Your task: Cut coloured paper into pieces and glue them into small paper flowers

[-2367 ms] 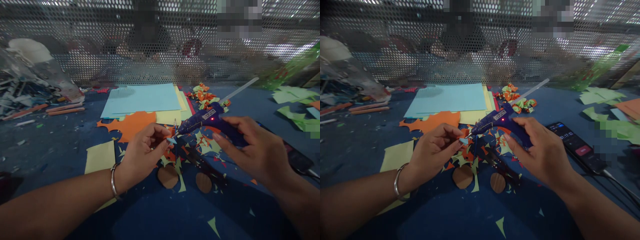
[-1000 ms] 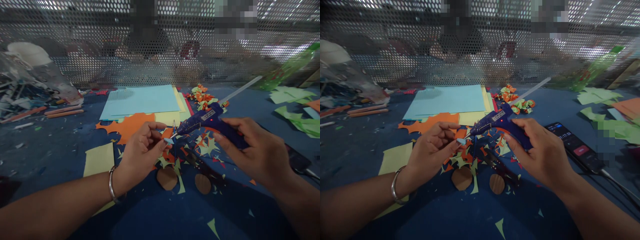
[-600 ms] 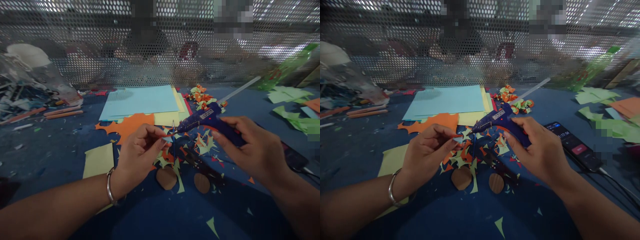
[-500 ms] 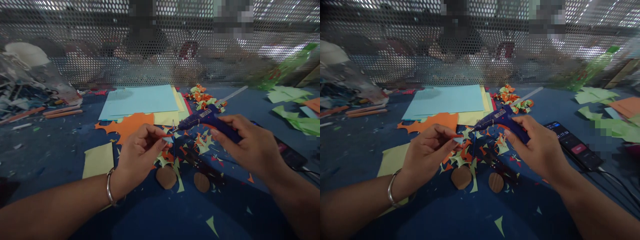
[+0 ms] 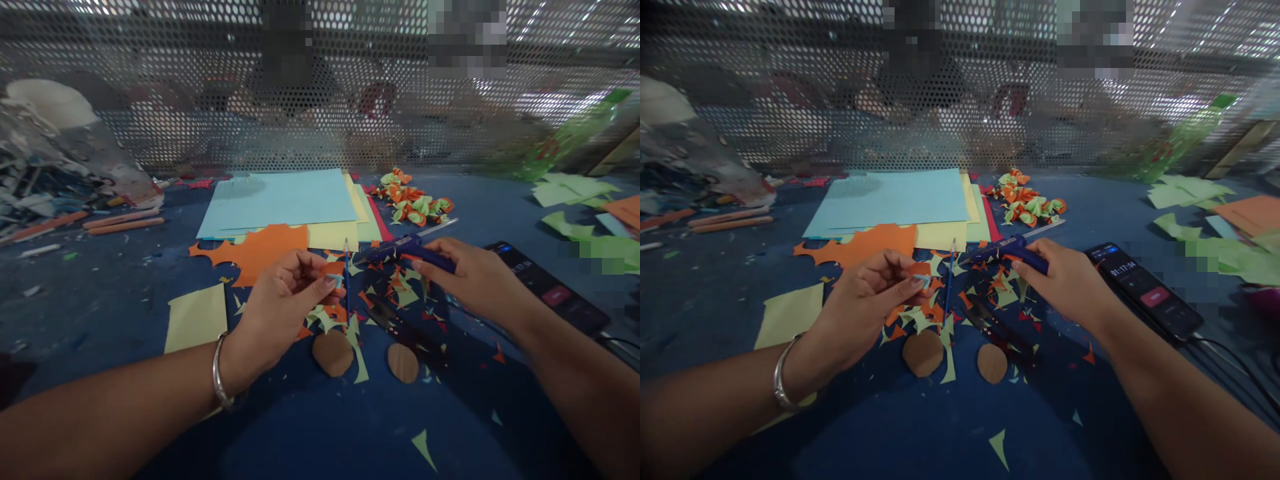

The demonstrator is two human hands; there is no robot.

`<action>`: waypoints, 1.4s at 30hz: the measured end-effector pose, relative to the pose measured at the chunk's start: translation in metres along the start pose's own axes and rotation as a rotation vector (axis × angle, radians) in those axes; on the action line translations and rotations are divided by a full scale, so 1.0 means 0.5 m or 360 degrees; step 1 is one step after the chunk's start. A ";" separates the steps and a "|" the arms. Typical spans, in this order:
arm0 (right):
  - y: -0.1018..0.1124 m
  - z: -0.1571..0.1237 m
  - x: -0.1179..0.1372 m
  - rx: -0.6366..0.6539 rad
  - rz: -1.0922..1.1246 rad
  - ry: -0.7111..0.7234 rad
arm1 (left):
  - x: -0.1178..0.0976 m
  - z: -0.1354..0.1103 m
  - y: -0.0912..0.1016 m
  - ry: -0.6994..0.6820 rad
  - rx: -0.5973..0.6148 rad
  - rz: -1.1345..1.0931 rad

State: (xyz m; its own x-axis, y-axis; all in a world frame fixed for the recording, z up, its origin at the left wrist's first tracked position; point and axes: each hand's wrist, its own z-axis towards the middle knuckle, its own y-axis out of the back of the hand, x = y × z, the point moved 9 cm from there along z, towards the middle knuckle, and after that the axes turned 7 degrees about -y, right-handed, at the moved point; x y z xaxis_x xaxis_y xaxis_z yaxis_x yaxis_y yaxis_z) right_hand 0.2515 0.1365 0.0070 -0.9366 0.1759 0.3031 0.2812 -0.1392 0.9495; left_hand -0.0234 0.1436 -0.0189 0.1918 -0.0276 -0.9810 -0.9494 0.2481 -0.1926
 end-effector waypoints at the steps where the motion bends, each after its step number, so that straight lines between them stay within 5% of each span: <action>1: -0.003 0.001 -0.002 0.0016 -0.0004 -0.0009 | 0.001 0.000 0.000 -0.0001 0.0003 0.0008; 10: -0.025 -0.001 -0.008 0.0202 -0.0191 -0.0086 | 0.009 0.002 -0.010 0.0083 0.0071 0.0004; 22: -0.003 -0.017 0.015 -0.0046 -0.0191 0.0340 | 0.016 0.000 -0.010 0.0096 0.0101 0.0018; 26: 0.025 -0.047 0.068 -0.0224 -0.0071 0.0554 | 0.014 0.002 -0.011 0.0078 0.0112 0.0041; 33: 0.025 -0.130 0.196 -0.0118 0.0386 0.0890 | 0.015 -0.009 -0.038 0.0102 0.0333 0.0090; 37: 0.011 -0.150 0.226 -0.0084 0.0497 0.0990 | 0.018 -0.022 -0.059 0.0116 0.0504 0.0147; 42: 0.007 -0.164 0.246 -0.0099 0.0556 0.1084 | 0.020 -0.026 -0.059 0.0132 0.0486 0.0150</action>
State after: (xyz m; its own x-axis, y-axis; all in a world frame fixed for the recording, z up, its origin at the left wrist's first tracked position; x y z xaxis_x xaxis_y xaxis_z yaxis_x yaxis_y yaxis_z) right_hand 0.1201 0.0777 0.0411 -0.7234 -0.5246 0.4489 0.5911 -0.1344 0.7953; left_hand 0.0034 0.1236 -0.0232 0.0736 -0.0663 -0.9951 -0.8412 0.5318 -0.0977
